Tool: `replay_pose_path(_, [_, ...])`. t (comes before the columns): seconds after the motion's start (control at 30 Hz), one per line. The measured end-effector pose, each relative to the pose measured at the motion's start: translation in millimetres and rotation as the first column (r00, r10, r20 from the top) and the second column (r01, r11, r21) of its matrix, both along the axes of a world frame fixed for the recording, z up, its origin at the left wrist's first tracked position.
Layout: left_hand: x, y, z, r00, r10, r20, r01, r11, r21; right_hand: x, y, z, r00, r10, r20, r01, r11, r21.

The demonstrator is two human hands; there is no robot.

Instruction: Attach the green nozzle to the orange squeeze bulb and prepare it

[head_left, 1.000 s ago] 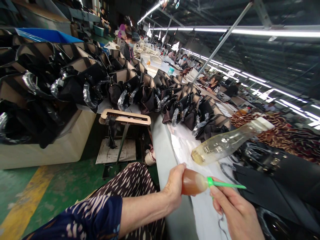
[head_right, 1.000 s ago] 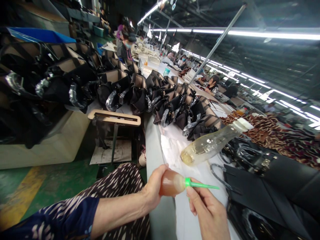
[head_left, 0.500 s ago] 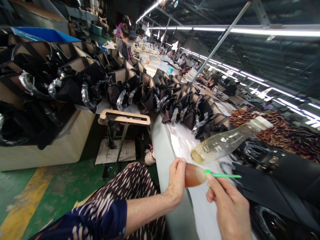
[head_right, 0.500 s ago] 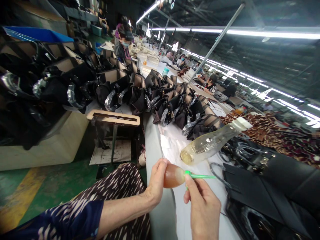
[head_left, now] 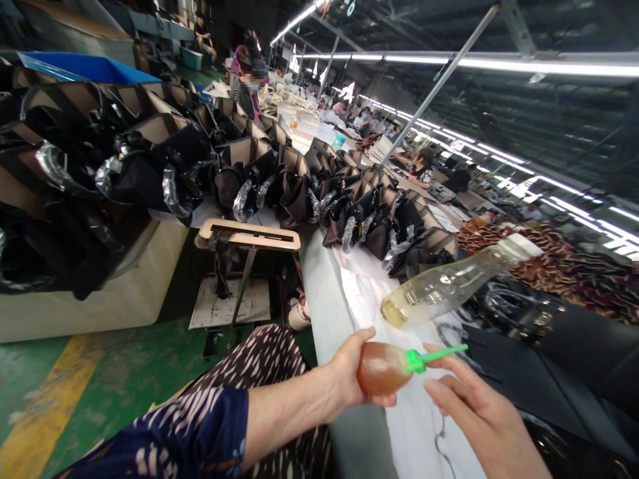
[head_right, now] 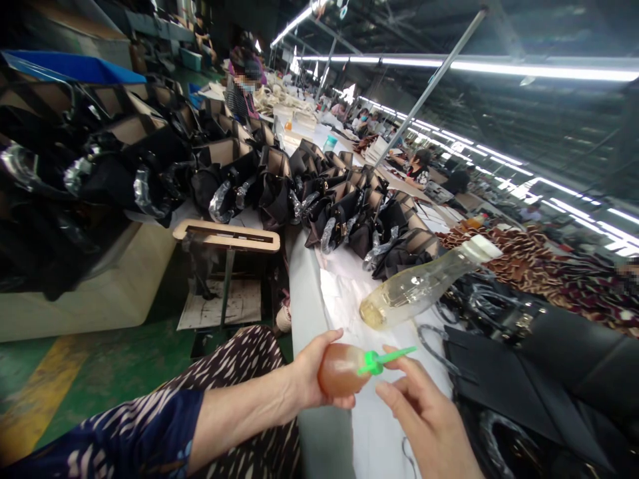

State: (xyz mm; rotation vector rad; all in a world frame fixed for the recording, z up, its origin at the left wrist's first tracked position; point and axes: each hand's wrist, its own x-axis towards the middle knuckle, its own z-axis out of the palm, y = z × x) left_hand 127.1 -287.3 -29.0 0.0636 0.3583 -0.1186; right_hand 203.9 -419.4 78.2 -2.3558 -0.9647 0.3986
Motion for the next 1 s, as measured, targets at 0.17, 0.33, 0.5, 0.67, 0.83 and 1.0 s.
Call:
replay_pose_path(0.17, [-1, -2, -0.7, 0.992, -0.121, 0.027, 0.12, 0.993, 0.01, 10, 1, -13.8, 0.998, 0.057, -0.02, -0.054, 0.992, 0.118])
replay_pose_path(0.33, [3, -6, -8.2, 0.964, -0.238, 0.118, 0.25, 0.963, -0.097, 22, -7, -17.0, 0.989, 0.143, 0.042, -0.144, 0.989, 0.038])
replay_pose_path(0.5, [1, -8, -8.6, 0.94, -0.305, 0.154, 0.325, 0.936, -0.134, 3, -5, -15.2, 0.986, 0.125, 0.108, -0.136, 0.985, 0.106])
replay_pose_path(0.67, [-6, -14, 1.3, 0.981, -0.192, 0.025, 0.194, 0.969, -0.155, -8, -4, -27.1, 0.999, -0.003, 0.035, -0.003, 0.985, 0.173])
replay_pose_path(0.83, [-7, -19, 13.5, 0.995, 0.036, -0.097, -0.041, 0.998, -0.05, -33, 8, -25.3, 0.966, -0.248, 0.072, 0.231, 0.954, 0.191])
replay_pose_path(1.0, [-5, -24, 15.6, 0.923, 0.354, -0.153, -0.322, 0.926, 0.198, -51, 27, -23.2, 0.923, -0.381, 0.055, 0.357, 0.9, 0.251])
